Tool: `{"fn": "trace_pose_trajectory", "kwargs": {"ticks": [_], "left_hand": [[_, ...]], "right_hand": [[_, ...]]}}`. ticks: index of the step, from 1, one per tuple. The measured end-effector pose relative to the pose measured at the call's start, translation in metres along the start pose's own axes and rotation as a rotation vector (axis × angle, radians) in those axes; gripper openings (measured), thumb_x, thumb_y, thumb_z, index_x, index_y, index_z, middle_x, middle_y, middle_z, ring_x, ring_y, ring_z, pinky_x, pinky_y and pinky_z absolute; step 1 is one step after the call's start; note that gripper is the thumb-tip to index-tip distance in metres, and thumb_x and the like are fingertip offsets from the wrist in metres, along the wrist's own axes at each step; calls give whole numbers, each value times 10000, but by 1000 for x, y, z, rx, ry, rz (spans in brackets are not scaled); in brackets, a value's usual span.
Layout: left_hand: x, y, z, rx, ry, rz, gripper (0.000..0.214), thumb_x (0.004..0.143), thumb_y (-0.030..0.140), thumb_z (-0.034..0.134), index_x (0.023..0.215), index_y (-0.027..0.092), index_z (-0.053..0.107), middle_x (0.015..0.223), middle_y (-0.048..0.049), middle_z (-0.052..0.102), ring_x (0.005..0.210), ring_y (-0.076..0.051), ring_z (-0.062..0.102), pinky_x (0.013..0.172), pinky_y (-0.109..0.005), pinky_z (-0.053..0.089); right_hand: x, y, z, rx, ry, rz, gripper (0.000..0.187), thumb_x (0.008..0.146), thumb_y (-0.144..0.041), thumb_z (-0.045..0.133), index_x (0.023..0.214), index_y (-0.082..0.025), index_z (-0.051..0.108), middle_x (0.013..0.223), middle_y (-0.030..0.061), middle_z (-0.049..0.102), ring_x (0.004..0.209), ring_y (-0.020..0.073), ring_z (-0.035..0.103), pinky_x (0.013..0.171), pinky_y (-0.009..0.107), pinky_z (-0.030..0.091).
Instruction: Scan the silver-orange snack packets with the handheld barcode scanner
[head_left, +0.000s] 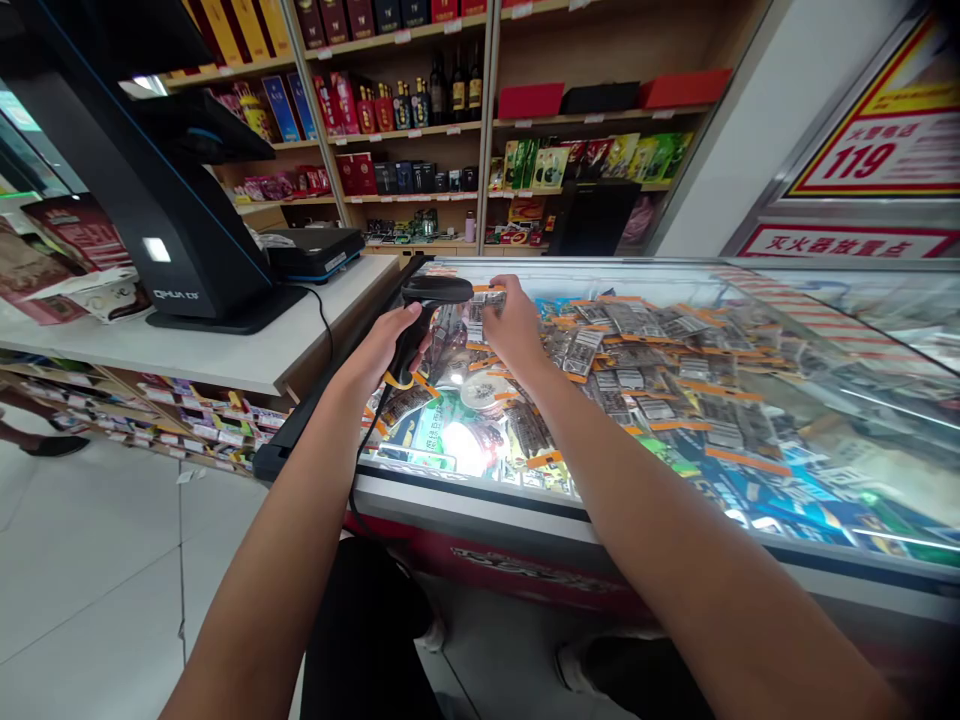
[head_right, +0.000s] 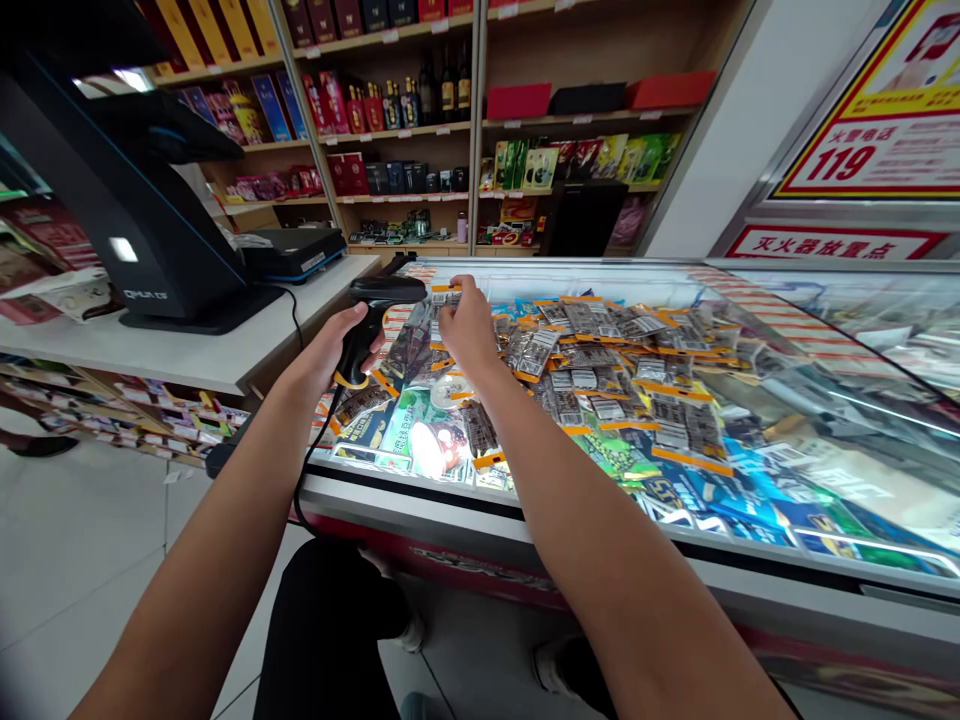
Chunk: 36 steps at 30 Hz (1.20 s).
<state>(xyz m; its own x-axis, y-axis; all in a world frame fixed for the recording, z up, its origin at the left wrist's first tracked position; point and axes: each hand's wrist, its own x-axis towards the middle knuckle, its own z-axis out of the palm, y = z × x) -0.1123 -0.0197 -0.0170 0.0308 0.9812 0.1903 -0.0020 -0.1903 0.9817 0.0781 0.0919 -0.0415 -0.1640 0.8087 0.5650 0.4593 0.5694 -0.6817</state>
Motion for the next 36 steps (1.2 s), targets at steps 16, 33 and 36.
{"fn": "trace_pose_trajectory", "kwargs": {"ticks": [16, 33, 36], "left_hand": [[5, -1, -3, -145, 174, 43, 472, 893, 672, 591, 859, 201, 583, 627, 12, 566, 417, -97, 487, 397, -241, 365], [12, -3, -13, -304, 418, 120, 450, 914, 645, 612, 832, 208, 543, 620, 32, 572, 406, -80, 507, 364, -223, 359], [10, 1, -12, -322, 401, 125, 464, 908, 668, 613, 842, 216, 536, 602, 36, 561, 400, -82, 501, 365, -223, 357]], "right_hand": [[18, 10, -31, -168, 79, 128, 233, 924, -230, 585, 1153, -212, 626, 867, 97, 615, 965, 334, 613, 911, 516, 480], [-59, -72, 28, -295, -739, -119, 550, 920, -544, 678, 1339, -189, 689, 1365, 215, 676, 1204, 425, 644, 945, 471, 494], [-57, -67, 28, -223, -803, -78, 581, 784, -575, 835, 1238, -226, 738, 1244, 159, 740, 1111, 379, 691, 863, 392, 519]]}}
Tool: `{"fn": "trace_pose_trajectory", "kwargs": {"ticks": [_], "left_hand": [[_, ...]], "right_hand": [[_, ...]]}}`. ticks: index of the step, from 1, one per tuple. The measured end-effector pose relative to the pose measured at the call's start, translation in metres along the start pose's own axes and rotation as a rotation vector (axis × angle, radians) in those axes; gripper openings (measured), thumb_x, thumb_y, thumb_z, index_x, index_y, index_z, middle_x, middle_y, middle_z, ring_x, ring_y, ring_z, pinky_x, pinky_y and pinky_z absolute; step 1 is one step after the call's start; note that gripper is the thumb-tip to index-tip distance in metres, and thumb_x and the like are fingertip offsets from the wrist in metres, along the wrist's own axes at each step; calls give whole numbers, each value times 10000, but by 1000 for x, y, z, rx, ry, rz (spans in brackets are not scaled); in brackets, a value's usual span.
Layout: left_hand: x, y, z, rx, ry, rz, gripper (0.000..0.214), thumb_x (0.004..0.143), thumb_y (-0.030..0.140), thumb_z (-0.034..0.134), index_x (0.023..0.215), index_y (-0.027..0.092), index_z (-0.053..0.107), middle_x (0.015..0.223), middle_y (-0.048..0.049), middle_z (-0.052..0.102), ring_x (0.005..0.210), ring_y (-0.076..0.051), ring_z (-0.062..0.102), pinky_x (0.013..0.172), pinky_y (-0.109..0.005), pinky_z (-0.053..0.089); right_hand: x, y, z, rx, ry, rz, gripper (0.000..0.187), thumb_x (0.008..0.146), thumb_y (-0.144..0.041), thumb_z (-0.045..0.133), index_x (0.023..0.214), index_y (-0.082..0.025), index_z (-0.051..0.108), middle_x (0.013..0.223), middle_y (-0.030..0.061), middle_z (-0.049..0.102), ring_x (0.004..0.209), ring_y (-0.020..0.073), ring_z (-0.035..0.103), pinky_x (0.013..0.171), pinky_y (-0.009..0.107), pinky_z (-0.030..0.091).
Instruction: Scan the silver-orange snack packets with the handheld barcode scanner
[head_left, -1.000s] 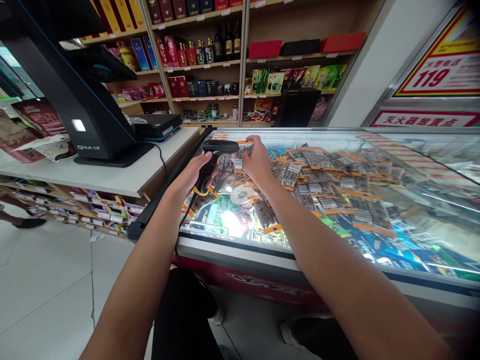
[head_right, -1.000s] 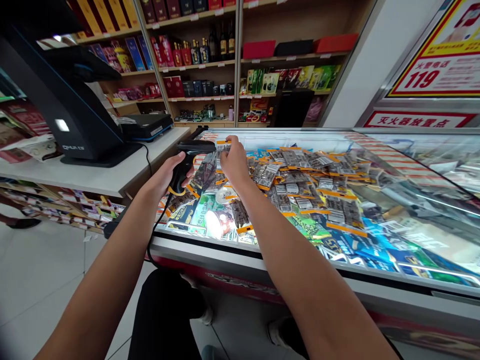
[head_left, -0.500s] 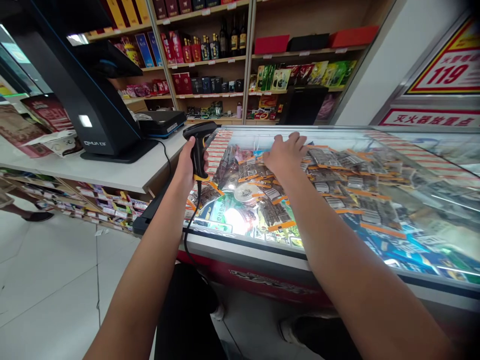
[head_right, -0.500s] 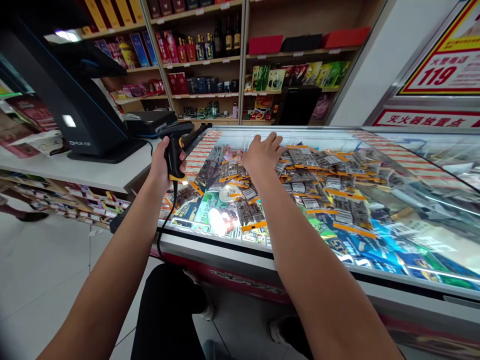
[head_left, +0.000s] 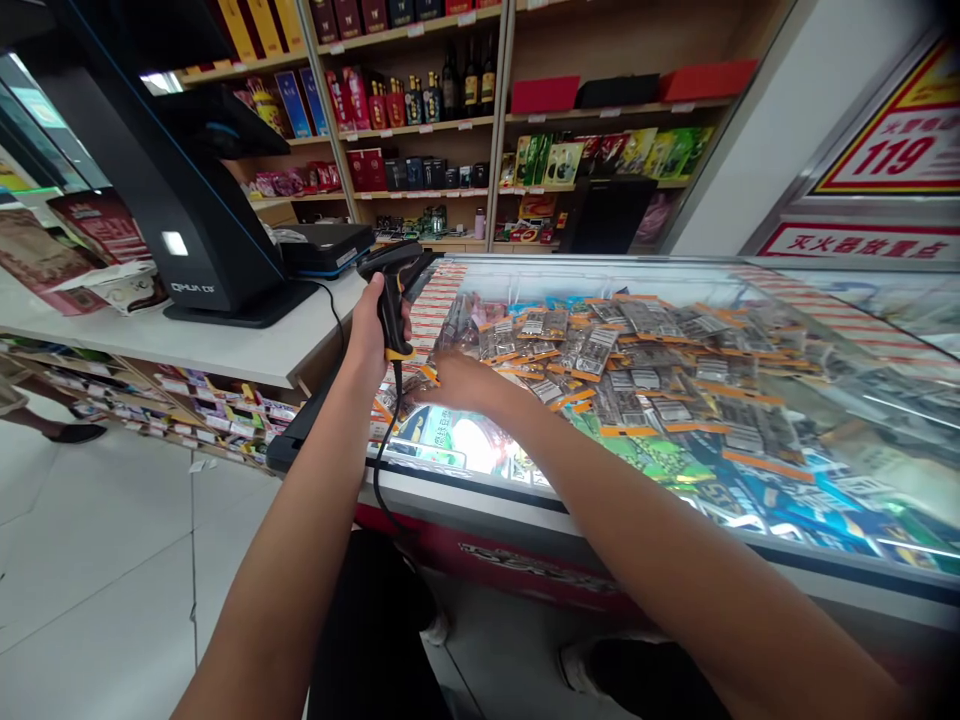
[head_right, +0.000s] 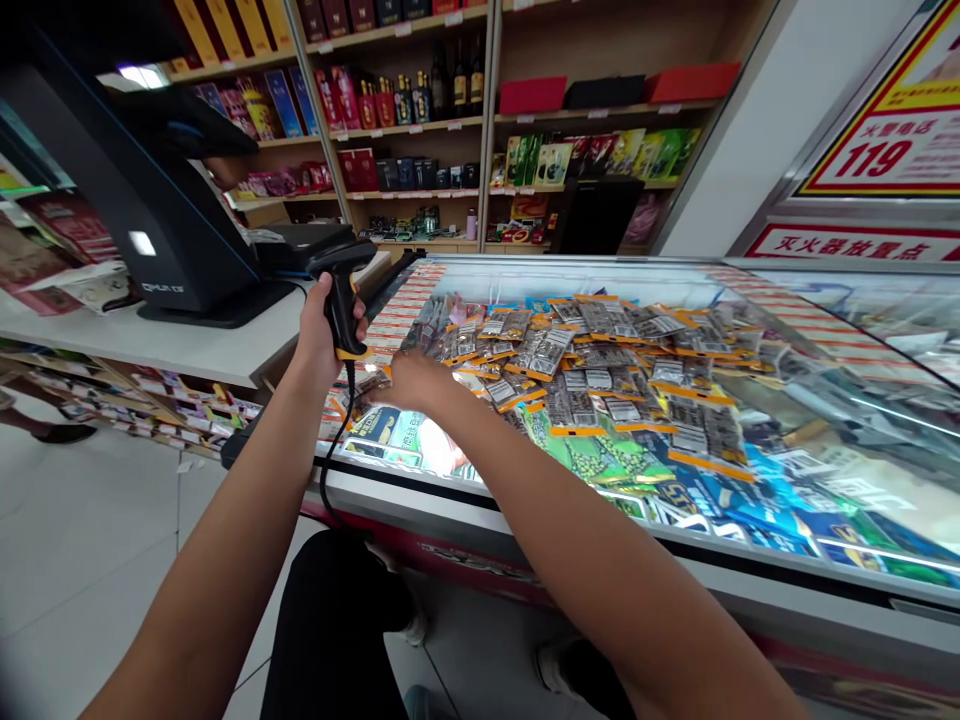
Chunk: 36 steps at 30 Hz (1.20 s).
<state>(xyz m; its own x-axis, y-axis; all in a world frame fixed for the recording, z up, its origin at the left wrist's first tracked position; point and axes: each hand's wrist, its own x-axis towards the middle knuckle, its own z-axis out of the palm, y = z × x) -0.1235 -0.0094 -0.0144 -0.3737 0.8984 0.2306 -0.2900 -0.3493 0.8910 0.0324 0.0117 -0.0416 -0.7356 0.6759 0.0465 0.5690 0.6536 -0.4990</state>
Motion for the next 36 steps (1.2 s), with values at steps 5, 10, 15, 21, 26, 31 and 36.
{"fn": "trace_pose_trajectory", "kwargs": {"ticks": [5, 10, 15, 21, 26, 31, 36], "left_hand": [[-2, 1, 0, 2, -43, 2, 455, 911, 649, 601, 826, 208, 530, 625, 32, 558, 415, -85, 507, 371, -225, 350], [-5, 4, 2, 100, -74, -13, 498, 915, 697, 545, 877, 202, 566, 626, 35, 540, 403, -86, 479, 371, -219, 343], [-10, 4, 5, 202, -187, 2, 508, 899, 697, 549, 795, 201, 543, 598, 20, 532, 396, -92, 469, 384, -231, 354], [-19, 2, 5, 334, -423, -7, 478, 905, 651, 586, 790, 188, 556, 643, 1, 580, 428, -98, 506, 415, -250, 368], [-18, 0, 6, 368, -513, -48, 470, 896, 658, 600, 841, 192, 564, 652, 6, 579, 426, -109, 503, 417, -262, 353], [-16, -2, 5, 378, -537, -44, 480, 897, 664, 604, 831, 191, 553, 659, 2, 581, 441, -106, 506, 441, -267, 373], [-19, -2, 8, 360, -480, -36, 479, 885, 671, 606, 858, 195, 557, 664, 9, 584, 430, -106, 503, 427, -266, 359]], "right_hand": [[4, 0, -5, 162, -57, 51, 396, 733, -388, 916, 1035, -193, 749, 1114, 139, 774, 977, 333, 728, 761, 347, 529], [10, 15, -11, 278, 139, 145, 556, 738, -306, 893, 1215, -154, 650, 1204, 176, 724, 1017, 328, 709, 779, 370, 545], [22, 45, -36, 446, 576, 89, 219, 886, -171, 637, 1104, -162, 644, 1066, 105, 723, 946, 249, 681, 826, 352, 509], [19, 70, -64, 528, 820, 132, 239, 967, -258, 535, 736, -215, 580, 632, -9, 474, 607, 173, 461, 609, 307, 359], [15, 77, -68, 512, 833, 154, 307, 953, -233, 545, 652, -224, 485, 591, -31, 376, 566, 144, 376, 582, 303, 298], [16, 73, -67, 503, 789, 169, 178, 953, -253, 539, 804, -200, 621, 650, -8, 501, 617, 173, 489, 630, 306, 364], [10, 72, -76, 412, 787, 230, 190, 966, -284, 518, 862, -199, 653, 702, 26, 581, 646, 200, 553, 653, 321, 409]]}}
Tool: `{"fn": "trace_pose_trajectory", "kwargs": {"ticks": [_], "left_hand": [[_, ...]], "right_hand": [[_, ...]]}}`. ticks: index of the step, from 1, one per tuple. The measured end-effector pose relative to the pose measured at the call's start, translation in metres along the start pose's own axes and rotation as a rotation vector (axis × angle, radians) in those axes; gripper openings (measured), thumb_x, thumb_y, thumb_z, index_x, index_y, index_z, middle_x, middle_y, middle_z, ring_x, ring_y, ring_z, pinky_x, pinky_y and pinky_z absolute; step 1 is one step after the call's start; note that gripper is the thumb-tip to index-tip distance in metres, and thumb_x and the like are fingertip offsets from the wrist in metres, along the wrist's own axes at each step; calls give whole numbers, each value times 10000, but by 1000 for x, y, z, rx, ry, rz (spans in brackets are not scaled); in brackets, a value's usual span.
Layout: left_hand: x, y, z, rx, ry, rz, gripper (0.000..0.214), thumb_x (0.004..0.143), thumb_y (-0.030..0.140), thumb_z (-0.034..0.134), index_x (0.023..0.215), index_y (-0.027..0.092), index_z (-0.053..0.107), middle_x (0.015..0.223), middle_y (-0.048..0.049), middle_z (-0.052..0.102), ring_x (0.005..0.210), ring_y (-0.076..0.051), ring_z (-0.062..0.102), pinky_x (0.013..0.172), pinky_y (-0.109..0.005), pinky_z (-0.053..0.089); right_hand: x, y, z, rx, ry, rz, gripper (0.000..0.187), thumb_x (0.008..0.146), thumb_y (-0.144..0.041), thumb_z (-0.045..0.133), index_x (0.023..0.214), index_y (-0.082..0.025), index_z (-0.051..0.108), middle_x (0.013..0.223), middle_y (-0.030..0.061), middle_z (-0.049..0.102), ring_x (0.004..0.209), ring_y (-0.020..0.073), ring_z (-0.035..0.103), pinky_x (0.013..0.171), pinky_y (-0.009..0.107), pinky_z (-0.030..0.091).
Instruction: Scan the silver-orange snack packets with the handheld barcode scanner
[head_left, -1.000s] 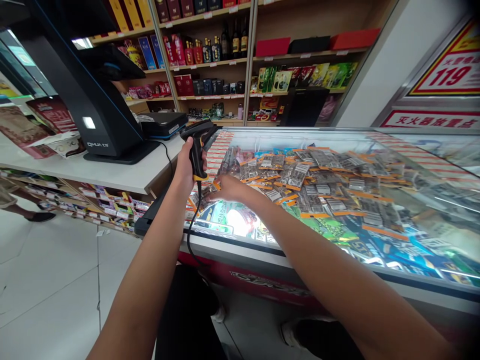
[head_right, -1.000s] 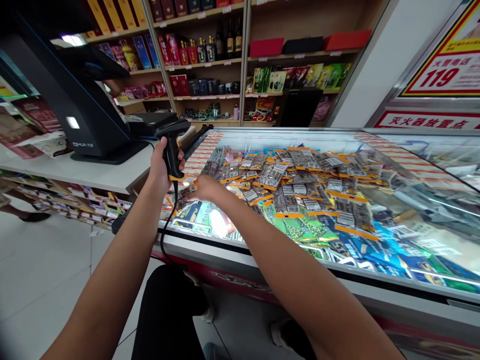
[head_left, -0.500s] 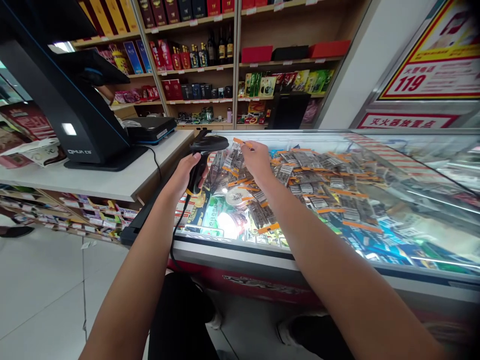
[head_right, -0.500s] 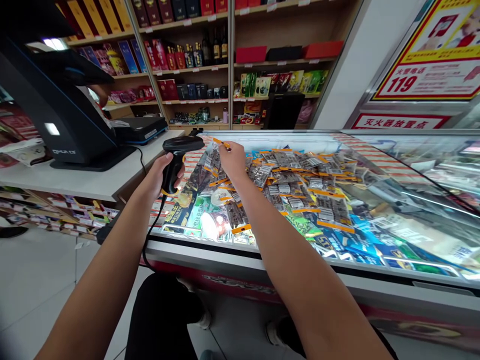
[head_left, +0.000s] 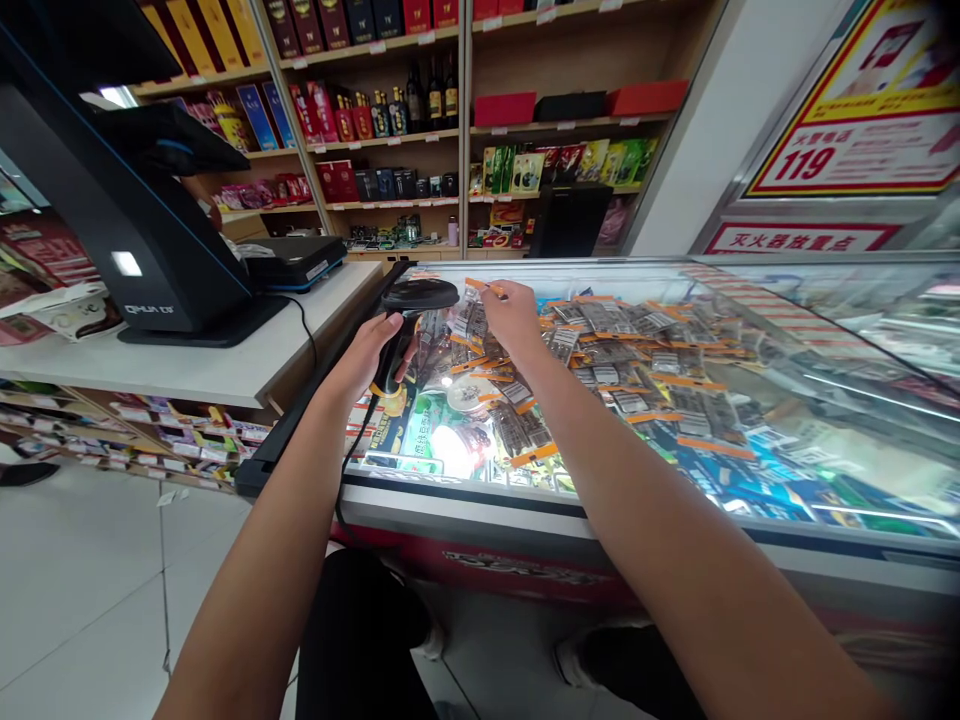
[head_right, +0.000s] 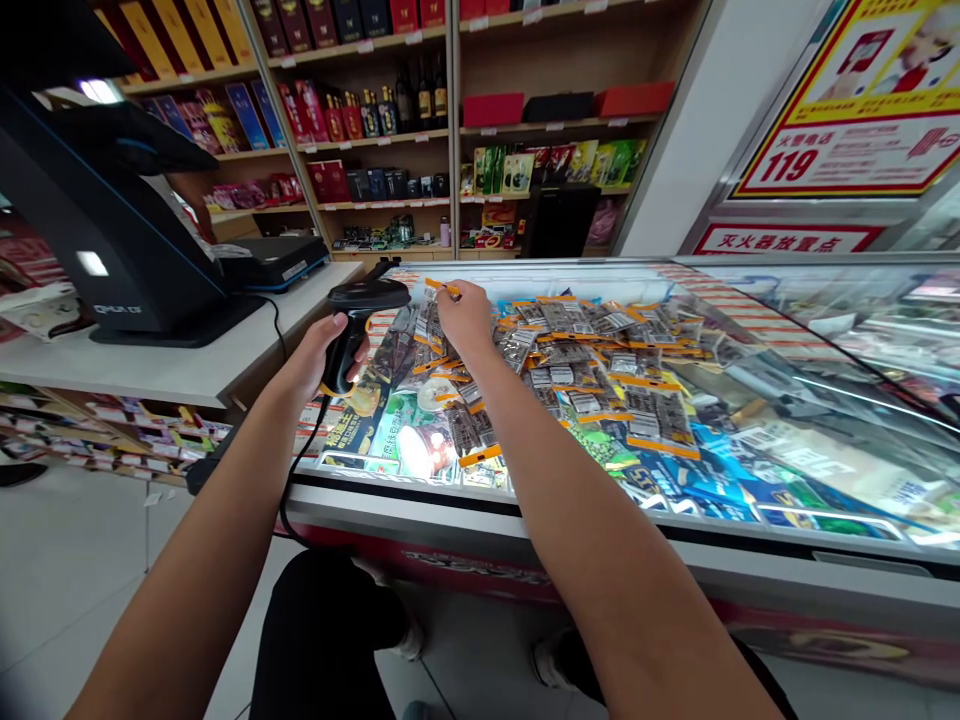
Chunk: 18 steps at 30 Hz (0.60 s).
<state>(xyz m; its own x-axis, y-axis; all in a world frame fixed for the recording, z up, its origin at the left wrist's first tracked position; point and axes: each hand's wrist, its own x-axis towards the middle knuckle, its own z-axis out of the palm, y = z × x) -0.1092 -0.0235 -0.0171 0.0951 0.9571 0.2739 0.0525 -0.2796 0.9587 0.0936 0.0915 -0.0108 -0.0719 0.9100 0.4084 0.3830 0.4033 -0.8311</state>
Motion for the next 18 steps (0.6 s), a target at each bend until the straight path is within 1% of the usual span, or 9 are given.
{"fn": "trace_pose_trajectory", "kwargs": {"ticks": [4, 7, 8, 10, 12, 13, 15, 17, 18], "left_hand": [[3, 0, 2, -69, 91, 17, 452, 868, 641, 576, 780, 202, 513, 639, 11, 554, 427, -104, 492, 421, -266, 350], [6, -1, 0, -149, 102, 45, 392, 815, 594, 543, 777, 206, 505, 624, 4, 554, 407, -110, 481, 418, -272, 334], [7, -1, 0, -176, 101, 55, 368, 786, 574, 547, 791, 209, 504, 625, 2, 559, 406, -116, 483, 419, -274, 333], [8, -1, 2, -218, 110, 65, 338, 744, 536, 561, 821, 214, 492, 636, 5, 562, 414, -122, 491, 428, -275, 339], [9, -1, 9, -239, 145, 72, 334, 733, 512, 572, 865, 219, 483, 658, 17, 551, 427, -120, 492, 432, -270, 333], [11, -2, 14, -243, 171, 76, 338, 737, 502, 578, 900, 222, 479, 675, 25, 546, 438, -118, 494, 435, -266, 331], [17, -5, 32, -232, 216, 89, 367, 749, 466, 602, 1001, 238, 463, 746, 33, 560, 504, -124, 535, 471, -261, 381], [25, -7, 56, -175, 208, 110, 446, 766, 392, 633, 1140, 264, 427, 910, 13, 609, 706, -153, 640, 628, -292, 519], [28, -7, 71, -111, 177, 134, 495, 788, 358, 642, 1215, 273, 407, 1024, -9, 620, 872, -175, 674, 757, -325, 564]], "right_hand": [[17, 8, -35, -218, 82, 1, 208, 956, -347, 540, 900, -205, 680, 750, 69, 648, 702, 250, 607, 716, 369, 473], [34, 26, -70, -417, 46, 64, 171, 890, -363, 645, 873, -200, 691, 765, 96, 658, 828, 312, 647, 819, 432, 511], [37, 32, -80, -476, 33, 65, 198, 850, -376, 704, 926, -193, 699, 815, 107, 673, 894, 337, 655, 861, 464, 517], [36, 35, -95, -548, 80, -49, 354, 813, -401, 764, 1077, -175, 697, 989, 151, 693, 1067, 382, 637, 964, 535, 497], [24, 27, -101, -502, 113, -248, 409, 866, -441, 732, 1171, -173, 684, 1156, 187, 677, 1193, 383, 600, 1045, 553, 461], [15, 20, -102, -419, 69, -303, 378, 908, -465, 694, 1160, -183, 691, 1173, 179, 682, 1176, 356, 617, 1044, 527, 473], [-7, 3, -96, -215, -166, -289, 368, 959, -538, 629, 1074, -198, 714, 1131, 148, 719, 1078, 309, 667, 995, 477, 520], [-27, -10, -85, -28, -426, -198, 456, 910, -612, 689, 1127, -211, 708, 1208, 136, 725, 1086, 296, 681, 978, 452, 540], [-36, -14, -79, 83, -487, -158, 527, 870, -627, 738, 1203, -222, 683, 1266, 133, 712, 1123, 292, 676, 992, 442, 538]]}}
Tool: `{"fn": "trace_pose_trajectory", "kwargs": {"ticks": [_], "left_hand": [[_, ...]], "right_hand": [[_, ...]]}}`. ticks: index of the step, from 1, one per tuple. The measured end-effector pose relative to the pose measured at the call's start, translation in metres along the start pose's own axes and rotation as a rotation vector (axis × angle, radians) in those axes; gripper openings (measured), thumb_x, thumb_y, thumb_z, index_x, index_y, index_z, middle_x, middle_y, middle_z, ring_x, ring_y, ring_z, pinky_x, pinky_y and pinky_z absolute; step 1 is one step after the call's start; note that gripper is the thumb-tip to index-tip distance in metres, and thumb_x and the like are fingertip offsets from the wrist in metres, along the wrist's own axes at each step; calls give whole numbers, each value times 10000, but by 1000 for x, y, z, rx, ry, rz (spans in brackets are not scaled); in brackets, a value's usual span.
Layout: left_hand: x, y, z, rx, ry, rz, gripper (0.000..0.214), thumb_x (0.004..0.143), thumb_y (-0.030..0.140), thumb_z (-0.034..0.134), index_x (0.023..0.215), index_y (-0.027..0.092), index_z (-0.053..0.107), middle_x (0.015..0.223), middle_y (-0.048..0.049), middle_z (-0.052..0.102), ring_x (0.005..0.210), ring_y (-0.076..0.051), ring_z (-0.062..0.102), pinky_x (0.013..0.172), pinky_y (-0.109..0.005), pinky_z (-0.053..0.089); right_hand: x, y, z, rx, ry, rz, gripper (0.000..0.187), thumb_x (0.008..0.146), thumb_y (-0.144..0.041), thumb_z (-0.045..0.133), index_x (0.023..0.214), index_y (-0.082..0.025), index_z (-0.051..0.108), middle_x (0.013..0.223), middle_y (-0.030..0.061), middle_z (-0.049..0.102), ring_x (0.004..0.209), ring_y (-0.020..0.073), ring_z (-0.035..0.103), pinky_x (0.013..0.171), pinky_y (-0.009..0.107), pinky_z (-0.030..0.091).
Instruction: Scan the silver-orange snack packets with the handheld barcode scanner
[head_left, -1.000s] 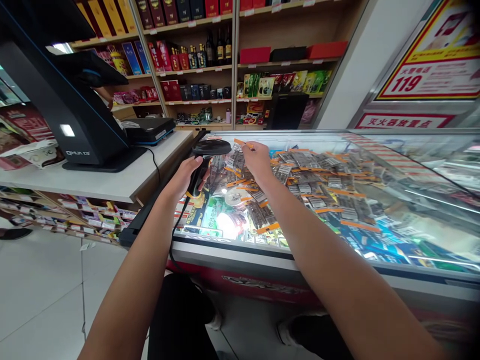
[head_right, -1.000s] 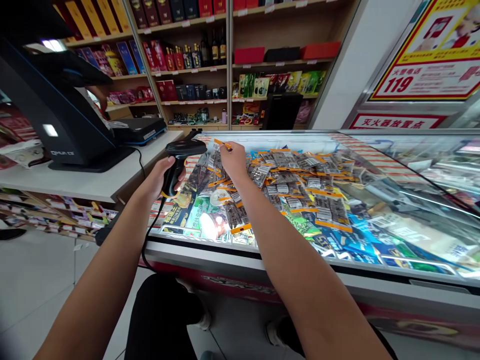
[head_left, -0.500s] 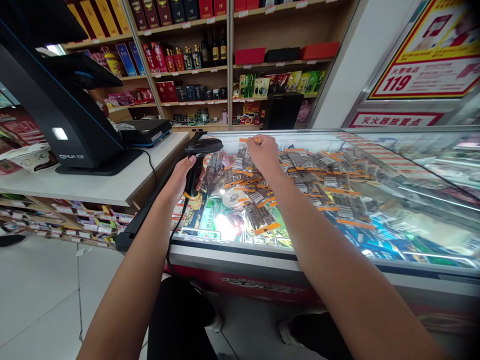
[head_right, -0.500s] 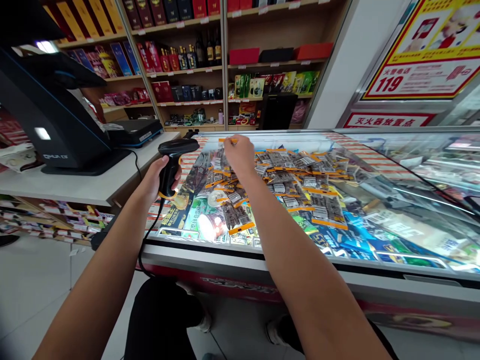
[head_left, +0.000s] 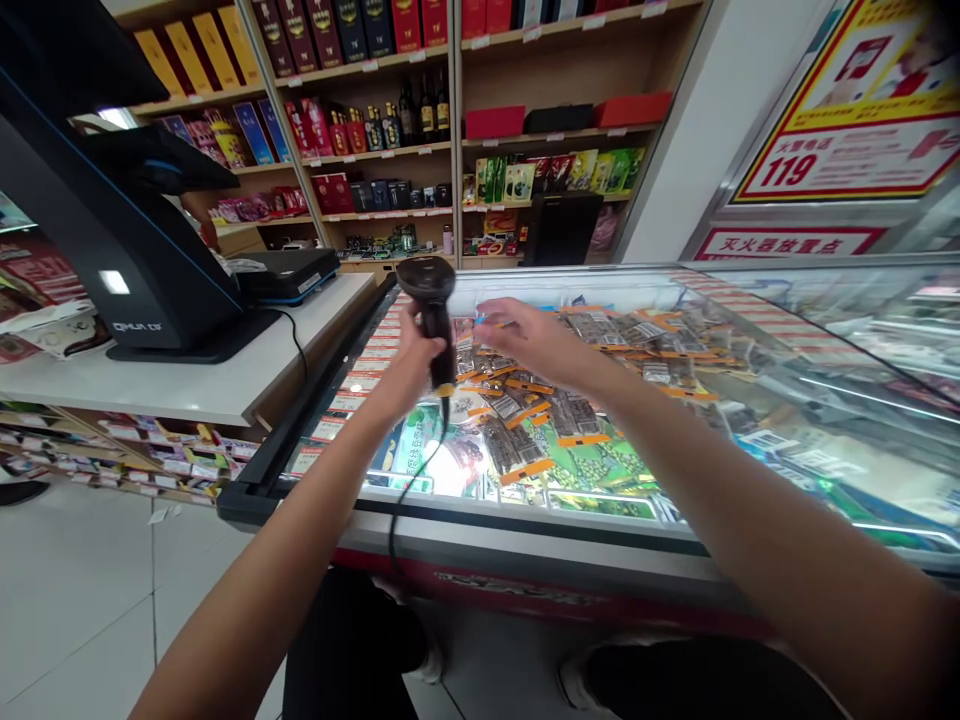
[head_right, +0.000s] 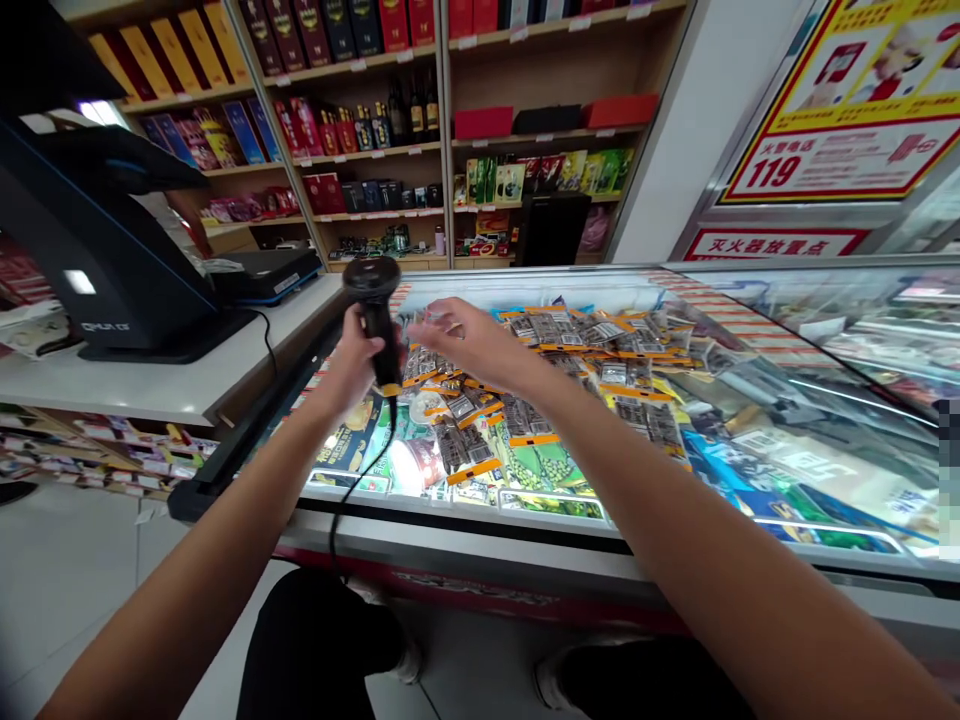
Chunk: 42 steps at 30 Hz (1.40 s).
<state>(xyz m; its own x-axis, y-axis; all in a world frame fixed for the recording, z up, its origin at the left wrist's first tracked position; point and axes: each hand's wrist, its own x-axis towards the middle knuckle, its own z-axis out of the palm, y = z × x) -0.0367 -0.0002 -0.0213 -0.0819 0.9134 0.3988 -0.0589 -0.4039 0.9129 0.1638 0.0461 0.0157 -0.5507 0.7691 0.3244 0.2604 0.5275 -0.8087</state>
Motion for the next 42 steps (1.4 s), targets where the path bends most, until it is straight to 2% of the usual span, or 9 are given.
{"fn": "trace_pose_trajectory", "kwargs": {"ticks": [3, 6, 10, 13, 17, 20, 26, 33, 42], "left_hand": [[1, 6, 40, 266, -239, 132, 537, 922, 332, 588, 1401, 258, 357, 1352, -92, 535, 1320, -242, 548, 1115, -430, 486], [7, 20, 51, 611, -413, 263, 493, 971, 409, 590, 1418, 231, 481, 1412, -138, 484, 1361, -310, 499, 1203, -488, 407], [31, 13, 9, 941, -220, 336, 507, 992, 572, 550, 1361, 228, 609, 1457, -160, 515, 1415, -371, 465, 1224, -563, 334], [45, -17, -31, 1086, -285, 126, 661, 962, 635, 549, 1462, 204, 554, 1517, -185, 553, 1501, -402, 398, 1244, -591, 286], [44, -54, -46, 1074, -406, -138, 935, 886, 718, 606, 1645, 237, 349, 1638, -198, 448, 1571, -435, 309, 1210, -569, 351], [42, -63, -41, 1043, -423, -65, 849, 872, 650, 668, 1585, 247, 441, 1579, -175, 514, 1510, -403, 406, 1183, -526, 396], [48, -52, -49, 1023, -219, 157, 701, 849, 434, 769, 1463, 203, 522, 1504, -163, 527, 1387, -336, 509, 1144, -466, 442], [49, -44, -62, 995, -121, 177, 537, 891, 329, 690, 1394, 172, 587, 1410, -156, 562, 1280, -316, 567, 1053, -427, 495], [52, -50, -67, 1003, -136, 228, 526, 896, 293, 671, 1394, 157, 571, 1422, -166, 573, 1356, -305, 540, 1111, -423, 467]], "right_hand": [[-5, -2, 19, 377, 31, 42, 600, 820, -668, 761, 1209, -226, 648, 1249, 118, 714, 1150, 279, 667, 994, 410, 542], [-9, 1, 14, 635, 204, 142, 417, 890, -572, 684, 1131, -235, 635, 1123, 84, 721, 1073, 249, 680, 924, 372, 565], [-19, 9, -17, 727, 227, 257, 202, 885, -340, 674, 1050, -236, 624, 936, 48, 678, 845, 197, 681, 771, 329, 563], [-27, 16, -34, 791, 53, 338, 129, 875, -270, 672, 967, -219, 599, 679, -25, 517, 577, 133, 529, 577, 278, 465], [-40, 19, -32, 767, -98, 403, 199, 903, -313, 676, 814, -216, 526, 593, -52, 404, 468, 92, 339, 460, 255, 318], [-48, 18, -26, 698, -151, 461, 294, 917, -380, 706, 774, -218, 507, 609, -37, 421, 487, 98, 360, 453, 255, 327], [-52, 18, -24, 699, -216, 560, 294, 896, -408, 756, 821, -198, 563, 679, -12, 471, 526, 97, 414, 449, 235, 372], [-50, 28, -16, 703, -350, 654, 345, 869, -478, 771, 819, -199, 576, 627, -37, 431, 445, 67, 343, 388, 212, 284], [-49, 32, -13, 770, -301, 617, 363, 852, -459, 771, 755, -191, 545, 583, -47, 438, 416, 51, 310, 393, 201, 268]]}}
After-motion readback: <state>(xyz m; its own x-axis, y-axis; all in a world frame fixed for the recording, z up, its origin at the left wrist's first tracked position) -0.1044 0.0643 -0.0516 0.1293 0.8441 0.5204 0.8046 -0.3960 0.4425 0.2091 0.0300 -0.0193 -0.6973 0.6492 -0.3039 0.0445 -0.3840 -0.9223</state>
